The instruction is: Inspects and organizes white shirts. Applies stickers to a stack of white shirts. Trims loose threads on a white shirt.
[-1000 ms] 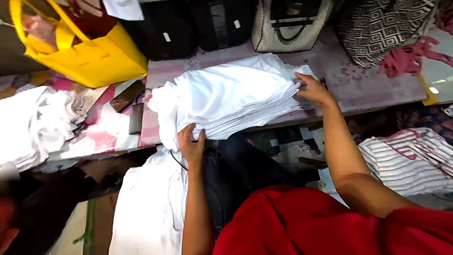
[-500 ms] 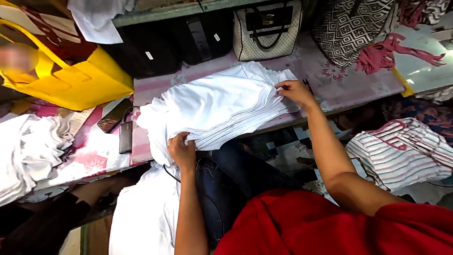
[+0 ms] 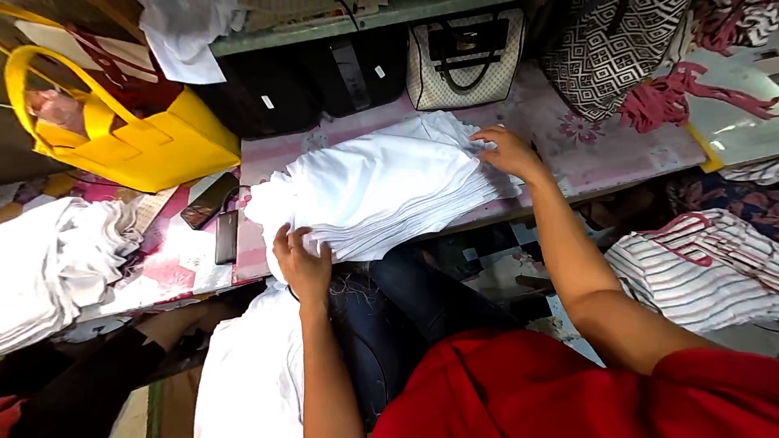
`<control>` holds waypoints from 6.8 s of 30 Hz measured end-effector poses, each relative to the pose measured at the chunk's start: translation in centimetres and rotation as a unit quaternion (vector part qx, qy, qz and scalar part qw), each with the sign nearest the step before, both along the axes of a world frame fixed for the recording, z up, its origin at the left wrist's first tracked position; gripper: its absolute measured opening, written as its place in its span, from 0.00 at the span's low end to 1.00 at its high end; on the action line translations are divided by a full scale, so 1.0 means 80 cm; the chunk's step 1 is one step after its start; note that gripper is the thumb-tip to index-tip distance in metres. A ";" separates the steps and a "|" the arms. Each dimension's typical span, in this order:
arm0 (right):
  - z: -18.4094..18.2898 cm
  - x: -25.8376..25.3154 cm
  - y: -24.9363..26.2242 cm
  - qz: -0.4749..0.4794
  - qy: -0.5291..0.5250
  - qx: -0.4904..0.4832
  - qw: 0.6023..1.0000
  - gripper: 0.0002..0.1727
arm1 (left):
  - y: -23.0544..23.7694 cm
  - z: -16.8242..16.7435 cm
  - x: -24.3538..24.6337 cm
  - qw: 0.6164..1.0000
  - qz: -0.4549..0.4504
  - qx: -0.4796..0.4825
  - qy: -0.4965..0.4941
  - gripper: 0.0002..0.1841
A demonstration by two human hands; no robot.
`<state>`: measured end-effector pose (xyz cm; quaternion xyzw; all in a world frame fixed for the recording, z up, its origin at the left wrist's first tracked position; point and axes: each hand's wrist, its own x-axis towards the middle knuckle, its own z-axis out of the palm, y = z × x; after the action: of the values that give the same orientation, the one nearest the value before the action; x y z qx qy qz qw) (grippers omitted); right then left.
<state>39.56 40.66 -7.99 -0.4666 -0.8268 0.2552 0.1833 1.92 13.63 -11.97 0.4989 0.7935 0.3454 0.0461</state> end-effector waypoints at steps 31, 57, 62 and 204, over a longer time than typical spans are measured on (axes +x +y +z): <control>-0.031 -0.006 0.004 0.159 -0.124 0.120 0.972 0.16 | 0.067 -0.033 0.072 0.968 -0.124 -0.113 0.184 0.23; -0.057 0.003 -0.069 0.283 -0.137 0.061 0.947 0.22 | -0.007 -0.015 0.025 0.964 -0.180 -0.111 0.161 0.30; -0.007 -0.006 -0.062 0.246 -0.069 0.173 0.951 0.12 | 0.025 -0.032 0.076 0.955 -0.259 -0.026 0.143 0.30; 0.043 -0.082 -0.222 0.214 0.169 0.162 0.948 0.27 | -0.026 0.077 0.146 0.909 -0.266 -0.082 -0.312 0.05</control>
<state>33.00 22.89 -4.57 -0.1927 -0.8945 0.2260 0.3342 13.63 11.54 -5.82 0.5529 0.6021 0.3923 0.4219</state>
